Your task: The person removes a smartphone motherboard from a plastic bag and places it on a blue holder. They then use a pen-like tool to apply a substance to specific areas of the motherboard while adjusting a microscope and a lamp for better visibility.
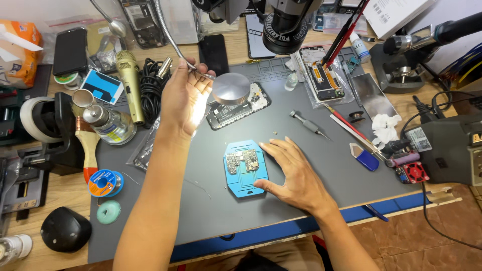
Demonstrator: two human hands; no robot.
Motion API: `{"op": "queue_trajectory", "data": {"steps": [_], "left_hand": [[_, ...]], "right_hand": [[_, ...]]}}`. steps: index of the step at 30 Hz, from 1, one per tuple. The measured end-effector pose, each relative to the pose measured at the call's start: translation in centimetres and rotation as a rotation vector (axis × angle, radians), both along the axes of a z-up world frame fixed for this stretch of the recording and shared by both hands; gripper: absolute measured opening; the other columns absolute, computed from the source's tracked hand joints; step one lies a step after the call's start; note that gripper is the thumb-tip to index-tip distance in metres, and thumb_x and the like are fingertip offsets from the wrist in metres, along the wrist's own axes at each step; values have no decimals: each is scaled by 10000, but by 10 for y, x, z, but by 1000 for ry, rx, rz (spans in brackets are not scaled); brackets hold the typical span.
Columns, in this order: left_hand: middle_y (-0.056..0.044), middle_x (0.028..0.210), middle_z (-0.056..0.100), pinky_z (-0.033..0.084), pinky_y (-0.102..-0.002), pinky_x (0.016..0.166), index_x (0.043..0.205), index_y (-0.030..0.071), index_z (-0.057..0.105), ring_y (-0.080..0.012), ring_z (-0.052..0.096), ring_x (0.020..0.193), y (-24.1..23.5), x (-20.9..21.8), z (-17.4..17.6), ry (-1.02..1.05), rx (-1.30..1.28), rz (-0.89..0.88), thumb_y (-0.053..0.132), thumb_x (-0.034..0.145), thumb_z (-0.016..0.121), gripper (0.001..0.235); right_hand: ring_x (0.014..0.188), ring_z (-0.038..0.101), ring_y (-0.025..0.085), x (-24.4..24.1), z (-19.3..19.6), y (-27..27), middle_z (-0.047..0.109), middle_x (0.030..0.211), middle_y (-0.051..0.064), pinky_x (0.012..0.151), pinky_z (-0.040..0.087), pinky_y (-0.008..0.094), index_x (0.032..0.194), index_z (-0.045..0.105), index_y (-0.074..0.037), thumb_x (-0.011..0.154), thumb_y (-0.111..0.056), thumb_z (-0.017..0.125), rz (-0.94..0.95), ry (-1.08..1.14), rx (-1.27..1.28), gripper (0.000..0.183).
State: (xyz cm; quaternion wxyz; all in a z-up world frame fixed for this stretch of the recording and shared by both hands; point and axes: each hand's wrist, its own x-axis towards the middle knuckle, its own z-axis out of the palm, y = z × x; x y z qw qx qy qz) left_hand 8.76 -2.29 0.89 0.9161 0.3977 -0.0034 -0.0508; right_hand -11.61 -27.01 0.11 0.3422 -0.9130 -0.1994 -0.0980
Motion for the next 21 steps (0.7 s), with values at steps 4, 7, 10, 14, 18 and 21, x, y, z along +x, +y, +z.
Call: {"op": "queue_trajectory", "data": {"steps": [4, 7, 10, 14, 18, 21], "left_hand": [[-69, 935, 755, 582, -438, 1081, 1159, 144, 616, -265, 800, 987, 3, -6, 12, -5, 5, -23, 380, 1089, 514, 267], [-55, 899, 715, 619, -403, 1003, 1180, 127, 609, -234, 778, 943, 1, -12, 26, 9, -9, -41, 353, 1100, 512, 259], [-44, 883, 691, 623, -397, 975, 1214, 106, 606, -218, 765, 918, 0, -15, 31, 29, -15, -39, 345, 1110, 482, 288], [-81, 882, 653, 605, -397, 918, 1205, 66, 631, -243, 688, 875, -7, -22, 38, 53, -52, -3, 318, 1079, 519, 303], [-149, 1053, 620, 540, -342, 871, 1173, 85, 700, -248, 576, 888, -6, -28, 50, 270, -76, 83, 332, 1024, 583, 311], [-130, 1152, 697, 565, -389, 904, 1217, 139, 721, -278, 672, 962, 0, -30, 52, 290, 33, 60, 396, 990, 584, 369]], "right_hand": [[1393, 558, 285, -1, -3, 0, 685, 1391, 88, 1278, 269, 517, 1458, 592, -96, 845, -550, 814, -3, 1, -9, 795], [1396, 553, 284, 1, -2, -1, 679, 1400, 93, 1279, 270, 509, 1459, 587, -92, 858, -532, 805, 1, 12, -12, 776], [1395, 557, 286, 1, -2, 0, 684, 1395, 100, 1284, 261, 506, 1464, 586, -92, 861, -553, 792, -6, 31, -18, 787], [1425, 514, 290, 0, 5, 3, 631, 1447, 113, 1288, 252, 514, 1495, 534, -80, 852, -552, 784, 23, 31, -54, 836], [1460, 471, 311, -1, 7, 4, 565, 1544, 95, 1294, 234, 556, 1517, 481, -44, 750, -571, 876, 100, -38, -140, 1011], [1503, 423, 322, -2, 7, 3, 512, 1590, 97, 1311, 197, 570, 1551, 441, -71, 694, -622, 913, 132, -64, -190, 1123]]}}
